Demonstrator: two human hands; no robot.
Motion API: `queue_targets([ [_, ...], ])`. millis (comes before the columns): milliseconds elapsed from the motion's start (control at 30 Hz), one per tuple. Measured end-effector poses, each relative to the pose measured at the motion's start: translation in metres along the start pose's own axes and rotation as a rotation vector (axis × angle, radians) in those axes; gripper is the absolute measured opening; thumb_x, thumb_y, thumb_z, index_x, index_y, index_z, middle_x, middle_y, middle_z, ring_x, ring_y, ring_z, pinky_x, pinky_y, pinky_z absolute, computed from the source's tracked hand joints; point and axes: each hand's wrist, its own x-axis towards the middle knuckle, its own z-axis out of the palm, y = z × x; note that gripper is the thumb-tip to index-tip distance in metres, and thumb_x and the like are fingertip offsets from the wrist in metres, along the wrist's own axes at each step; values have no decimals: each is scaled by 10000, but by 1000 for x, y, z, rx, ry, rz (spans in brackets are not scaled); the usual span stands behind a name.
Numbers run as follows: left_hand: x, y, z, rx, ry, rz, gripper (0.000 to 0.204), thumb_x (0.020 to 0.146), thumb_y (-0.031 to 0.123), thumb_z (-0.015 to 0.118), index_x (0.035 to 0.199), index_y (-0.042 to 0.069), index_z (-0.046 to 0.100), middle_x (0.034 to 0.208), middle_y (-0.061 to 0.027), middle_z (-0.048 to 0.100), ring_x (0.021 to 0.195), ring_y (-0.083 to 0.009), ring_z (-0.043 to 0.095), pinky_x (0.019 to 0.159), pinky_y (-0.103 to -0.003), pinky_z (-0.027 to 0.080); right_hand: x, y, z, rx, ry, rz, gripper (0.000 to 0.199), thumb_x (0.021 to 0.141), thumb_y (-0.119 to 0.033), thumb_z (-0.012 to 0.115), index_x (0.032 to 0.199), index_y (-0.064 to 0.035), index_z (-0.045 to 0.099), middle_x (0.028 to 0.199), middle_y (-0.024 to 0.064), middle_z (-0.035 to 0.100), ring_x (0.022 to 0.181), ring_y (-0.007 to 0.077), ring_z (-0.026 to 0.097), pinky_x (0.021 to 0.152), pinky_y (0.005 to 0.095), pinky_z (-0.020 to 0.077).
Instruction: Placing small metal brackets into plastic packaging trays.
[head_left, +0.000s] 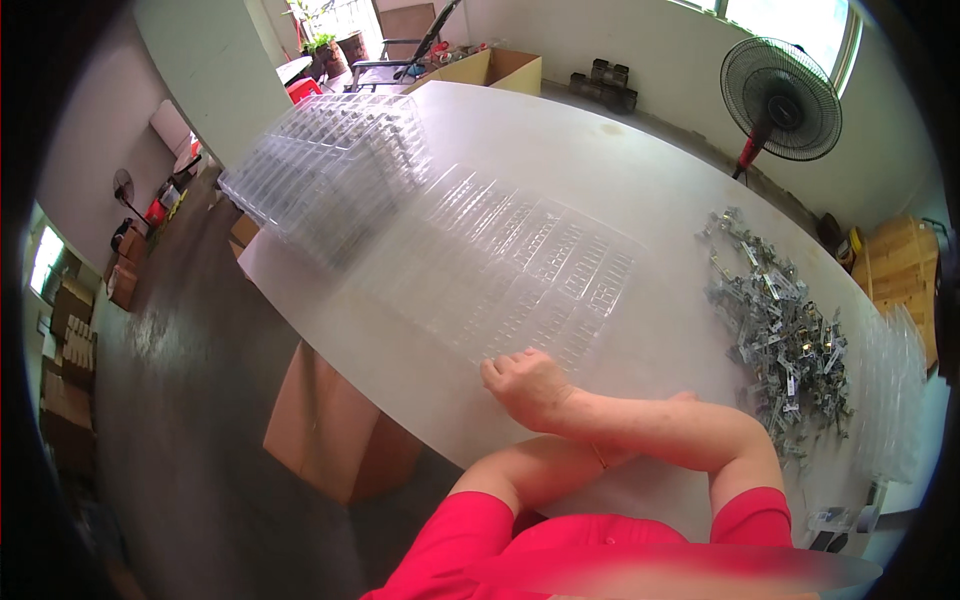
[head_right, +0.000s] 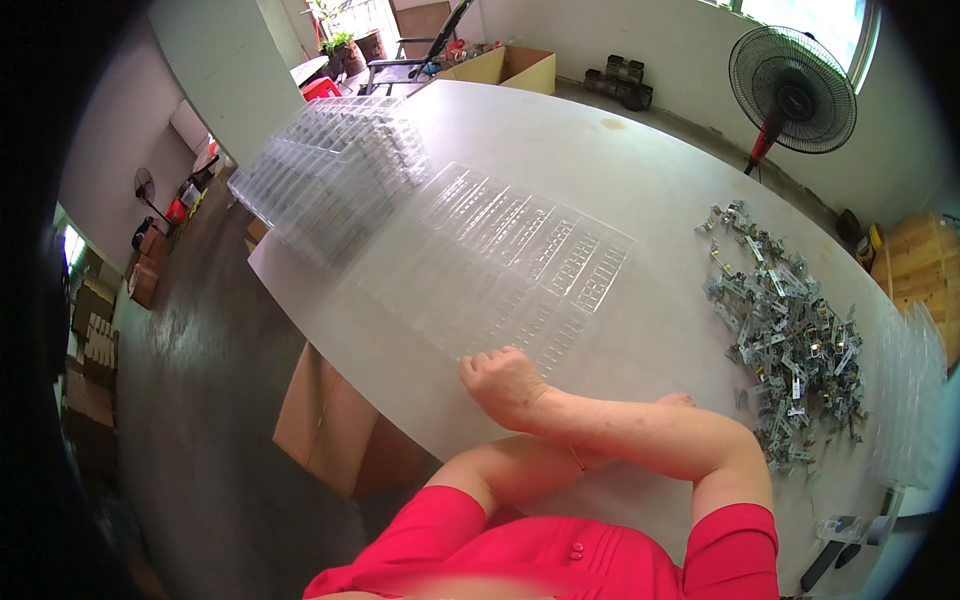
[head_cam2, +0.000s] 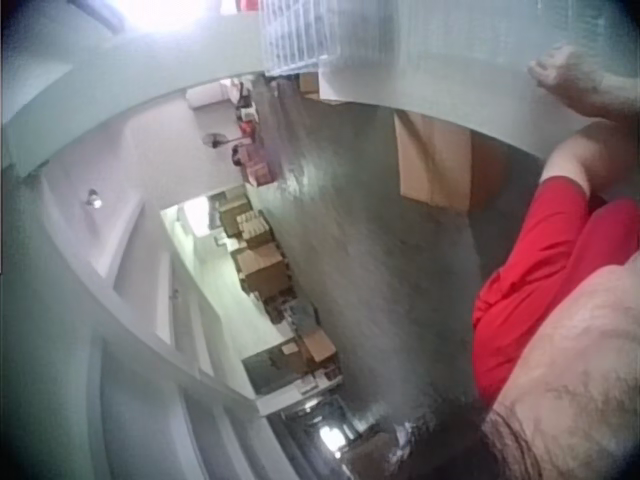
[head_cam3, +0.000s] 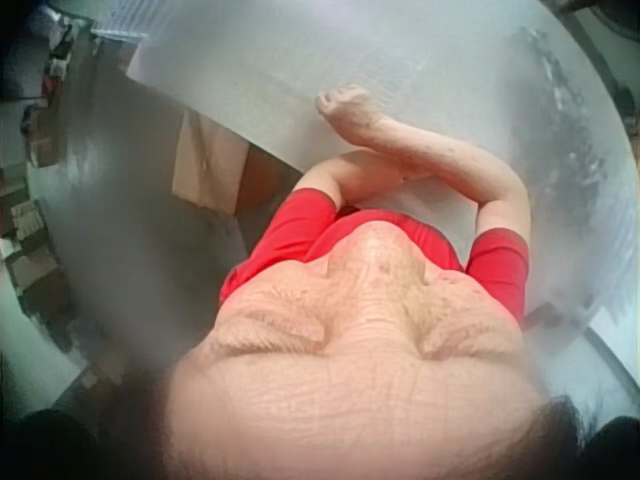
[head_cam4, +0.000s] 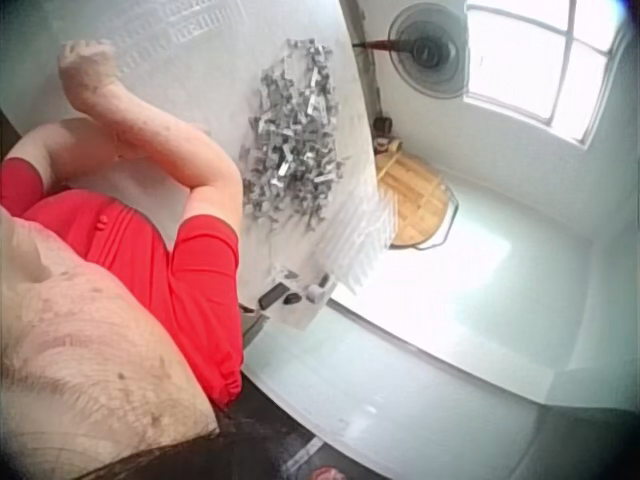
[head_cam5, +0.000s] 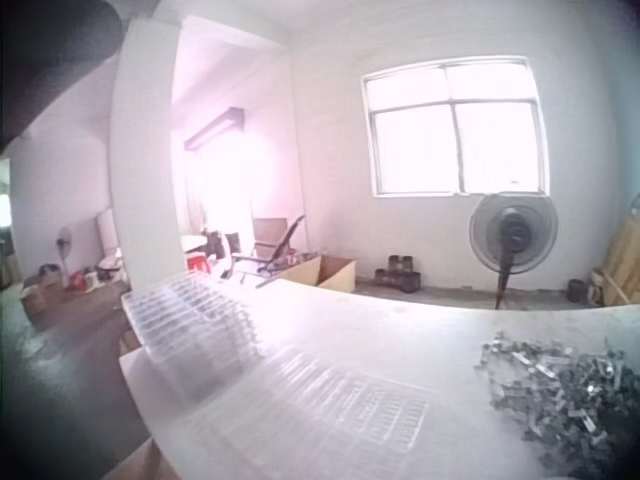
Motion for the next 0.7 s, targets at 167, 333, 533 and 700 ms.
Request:
queue_targets([
  [167, 4, 1, 8, 9, -37, -12, 158, 978, 191, 490, 1005, 68, 586, 943, -153, 598, 902, -314, 578, 848, -395, 452, -2, -1, 0, 2, 16, 22, 87, 791, -118, 625, 792, -82, 546, 690, 55, 586, 622, 232, 613, 574, 352, 468],
  [333, 6, 2, 18, 18, -71, -27, 170, 989, 205, 480, 972, 72, 585, 903, -144, 599, 865, -315, 583, 828, -395, 456, -2, -3, 0, 65, 44, 13, 149, 793, -168, 677, 807, -85, 554, 692, 52, 588, 654, 226, 616, 603, 348, 473],
  [533, 7, 2, 31, 20, -106, -46, 197, 1002, 222, 468, 933, 77, 583, 855, -132, 601, 822, -315, 589, 804, -395, 460, -7, -3, 3, 49, 7, 44, 230, 761, -212, 727, 881, -82, 579, 719, 48, 594, 689, 223, 620, 635, 354, 472],
  [700, 7, 6, 31, 40, -115, -72, 228, 1013, 236, 458, 900, 80, 581, 815, -122, 602, 786, -315, 594, 784, -396, 463, -16, 2, -11, 47, 63, 21, 399, 739, -222, 746, 1084, -73, 614, 724, 34, 592, 698, 214, 610, 697, 349, 458],
])
